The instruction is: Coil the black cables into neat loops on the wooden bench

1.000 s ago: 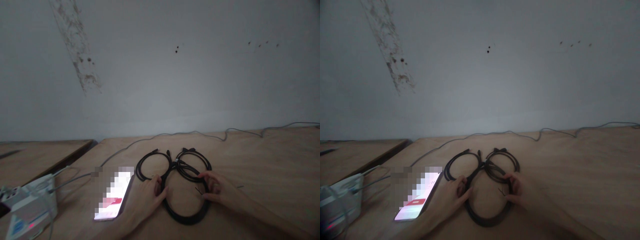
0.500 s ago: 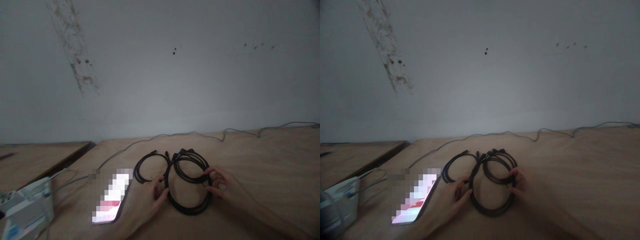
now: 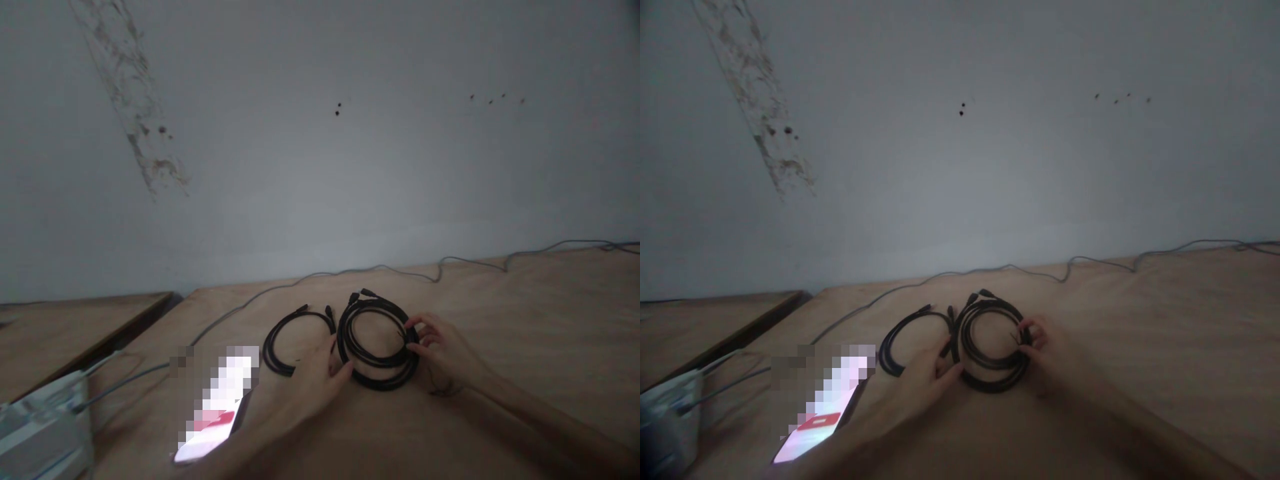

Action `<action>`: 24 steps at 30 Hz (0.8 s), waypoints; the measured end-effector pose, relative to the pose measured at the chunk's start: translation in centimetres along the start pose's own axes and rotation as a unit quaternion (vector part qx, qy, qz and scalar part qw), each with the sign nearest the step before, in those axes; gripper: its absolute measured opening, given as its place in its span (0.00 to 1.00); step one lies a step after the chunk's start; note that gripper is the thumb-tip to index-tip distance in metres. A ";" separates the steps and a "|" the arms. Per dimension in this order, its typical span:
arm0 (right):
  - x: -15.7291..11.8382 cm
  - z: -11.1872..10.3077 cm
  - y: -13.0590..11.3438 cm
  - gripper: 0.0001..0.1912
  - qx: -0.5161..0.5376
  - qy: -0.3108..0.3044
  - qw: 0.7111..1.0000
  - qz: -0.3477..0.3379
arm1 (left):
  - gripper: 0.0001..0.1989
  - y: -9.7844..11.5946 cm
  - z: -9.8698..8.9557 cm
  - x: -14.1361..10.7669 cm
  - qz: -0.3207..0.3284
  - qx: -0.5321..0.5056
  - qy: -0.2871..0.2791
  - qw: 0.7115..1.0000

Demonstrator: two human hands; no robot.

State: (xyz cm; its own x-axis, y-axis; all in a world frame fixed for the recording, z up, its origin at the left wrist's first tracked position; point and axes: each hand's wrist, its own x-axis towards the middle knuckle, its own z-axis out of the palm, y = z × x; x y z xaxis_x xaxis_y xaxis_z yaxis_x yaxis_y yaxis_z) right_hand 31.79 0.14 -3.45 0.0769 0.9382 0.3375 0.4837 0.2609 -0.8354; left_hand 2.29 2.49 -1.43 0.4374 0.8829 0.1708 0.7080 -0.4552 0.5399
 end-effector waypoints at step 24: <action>-0.1 0.2 1.7 0.15 -0.064 -0.032 0.997 0.014 | 0.33 0.0 0.3 0.7 -0.044 -0.018 -0.012 0.999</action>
State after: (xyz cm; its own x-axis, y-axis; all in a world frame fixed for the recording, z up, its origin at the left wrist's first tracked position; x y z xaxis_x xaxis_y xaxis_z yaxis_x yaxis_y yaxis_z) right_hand 32.45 0.51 -4.98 0.0389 0.9585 0.2824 0.5896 0.2061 -0.7810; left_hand 2.77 3.03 -1.55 0.3879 0.9160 0.1024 0.7236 -0.3714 0.5818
